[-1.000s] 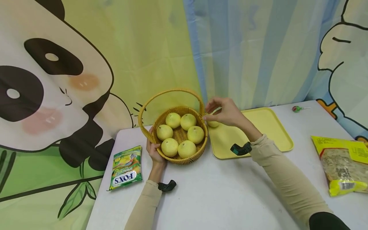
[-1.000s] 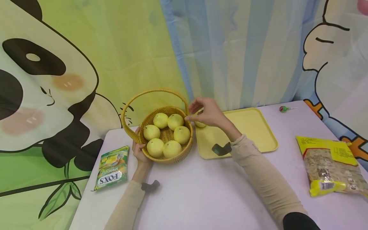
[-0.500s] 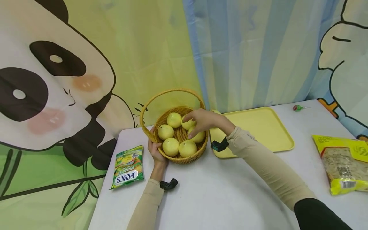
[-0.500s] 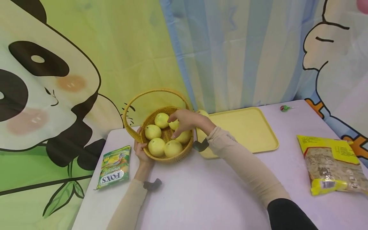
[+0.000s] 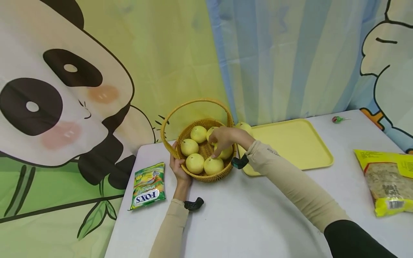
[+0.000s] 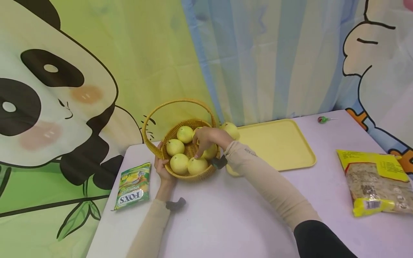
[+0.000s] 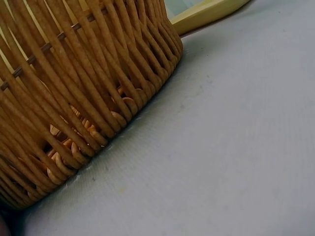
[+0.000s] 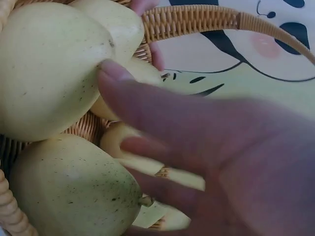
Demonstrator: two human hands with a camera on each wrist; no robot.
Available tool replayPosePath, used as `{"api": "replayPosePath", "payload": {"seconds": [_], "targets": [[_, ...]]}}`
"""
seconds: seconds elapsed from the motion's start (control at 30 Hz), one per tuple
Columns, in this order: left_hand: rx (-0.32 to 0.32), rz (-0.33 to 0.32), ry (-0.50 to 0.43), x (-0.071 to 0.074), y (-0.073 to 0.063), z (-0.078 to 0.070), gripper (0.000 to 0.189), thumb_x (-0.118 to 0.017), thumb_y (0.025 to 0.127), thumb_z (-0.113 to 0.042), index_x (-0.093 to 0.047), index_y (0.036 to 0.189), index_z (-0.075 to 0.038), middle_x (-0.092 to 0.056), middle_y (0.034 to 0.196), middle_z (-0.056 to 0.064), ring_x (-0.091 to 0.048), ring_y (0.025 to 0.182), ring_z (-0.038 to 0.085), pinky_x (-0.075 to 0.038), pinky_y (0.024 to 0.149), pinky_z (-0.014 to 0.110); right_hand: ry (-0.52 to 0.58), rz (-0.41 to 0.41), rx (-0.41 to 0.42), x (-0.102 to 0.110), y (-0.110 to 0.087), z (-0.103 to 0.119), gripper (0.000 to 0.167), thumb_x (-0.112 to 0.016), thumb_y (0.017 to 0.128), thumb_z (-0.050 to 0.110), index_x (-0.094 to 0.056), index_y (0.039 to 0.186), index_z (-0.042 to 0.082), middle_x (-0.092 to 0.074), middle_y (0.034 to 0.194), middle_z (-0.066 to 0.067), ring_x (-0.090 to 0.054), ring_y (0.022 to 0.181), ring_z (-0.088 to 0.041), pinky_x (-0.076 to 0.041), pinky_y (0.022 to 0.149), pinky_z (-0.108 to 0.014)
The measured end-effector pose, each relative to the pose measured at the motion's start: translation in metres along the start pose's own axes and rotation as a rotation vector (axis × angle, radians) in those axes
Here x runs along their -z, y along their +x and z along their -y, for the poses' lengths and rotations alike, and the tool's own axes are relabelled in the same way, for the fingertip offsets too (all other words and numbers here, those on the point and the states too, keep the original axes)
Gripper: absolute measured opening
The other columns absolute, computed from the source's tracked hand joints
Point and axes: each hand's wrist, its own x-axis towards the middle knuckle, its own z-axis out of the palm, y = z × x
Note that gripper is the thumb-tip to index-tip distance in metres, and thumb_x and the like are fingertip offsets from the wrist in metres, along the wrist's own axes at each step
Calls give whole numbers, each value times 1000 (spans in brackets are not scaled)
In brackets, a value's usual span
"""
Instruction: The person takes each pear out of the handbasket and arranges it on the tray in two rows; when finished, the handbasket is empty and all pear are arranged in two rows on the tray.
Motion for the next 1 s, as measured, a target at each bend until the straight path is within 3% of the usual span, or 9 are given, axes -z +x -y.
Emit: {"api": "replayPosePath", "payload": {"seconds": [0.07, 0.13, 0.23, 0.33, 0.47, 0.63, 0.77, 0.87, 1.0], "targets": [[3, -4, 2, 0, -1, 0, 85, -31, 76, -2, -42, 160, -5, -45, 164, 14, -45, 148, 24, -36, 118, 28, 29, 31, 5, -2, 1, -4, 72, -84, 90, 31, -56, 155, 16, -52, 161, -11, -51, 144, -29, -49, 110, -42], [3, -7, 2, 0, -1, 1, 85, -31, 76, -2, -42, 160, -5, -45, 164, 14, -44, 149, 24, -36, 118, 28, 44, 55, 2, -4, 3, -8, 75, -83, 87, 19, -55, 156, 21, -48, 164, -9, -55, 130, -24, -52, 95, -35], [2, -11, 1, 1, -2, 0, 85, -31, 76, -3, -43, 160, -6, -45, 163, 13, -45, 148, 24, -36, 118, 27, 44, 62, -30, -8, 7, -10, 82, -75, 81, 1, -54, 157, 25, -46, 164, -10, -52, 93, -22, -43, 67, -31], [-3, -7, 7, 1, -3, 0, 86, -31, 75, -2, -42, 160, -4, -45, 163, 15, -45, 147, 24, -36, 117, 28, -9, 40, -47, -16, 10, -8, 82, -69, 83, -7, -53, 158, 23, -48, 162, -11, -48, 86, -20, -38, 60, -29], [-16, 1, 19, 0, -2, 0, 85, -30, 76, -2, -41, 161, -2, -45, 163, 17, -45, 147, 26, -36, 117, 28, -104, -46, -9, -28, 12, -5, 75, -65, 84, -11, -60, 153, 17, -56, 156, -10, -53, 109, -22, -44, 74, -30], [-4, 8, 19, -1, -2, 0, 86, -31, 76, -2, -39, 161, -1, -44, 164, 16, -43, 150, 25, -35, 118, 28, -87, -214, 53, -38, 9, -11, 70, -69, 74, -15, -72, 138, 14, -69, 141, -6, -58, 121, -25, -50, 84, -35], [-6, 4, 14, -1, -3, 0, 85, -31, 76, -2, -38, 161, 1, -44, 163, 17, -43, 150, 27, -36, 117, 28, -75, -310, 122, -45, 5, -17, 64, -72, 69, -14, -73, 129, 11, -72, 132, -8, -61, 124, -31, -53, 97, -42], [-15, 1, 14, -1, -3, 1, 85, -32, 76, -2, -39, 161, 2, -45, 163, 17, -44, 149, 26, -36, 117, 28, -94, -364, 162, -48, 3, -22, 60, -77, 70, -10, -71, 126, 10, -72, 126, -8, -64, 121, -31, -45, 113, -48], [-19, -10, 5, -1, -2, 1, 85, -32, 75, -2, -40, 160, 1, -46, 163, 17, -45, 148, 25, -35, 118, 27, -110, -422, 202, -49, 2, -26, 58, -82, 69, -3, -71, 124, 11, -73, 122, -8, -67, 114, -28, -40, 117, -52]]}}
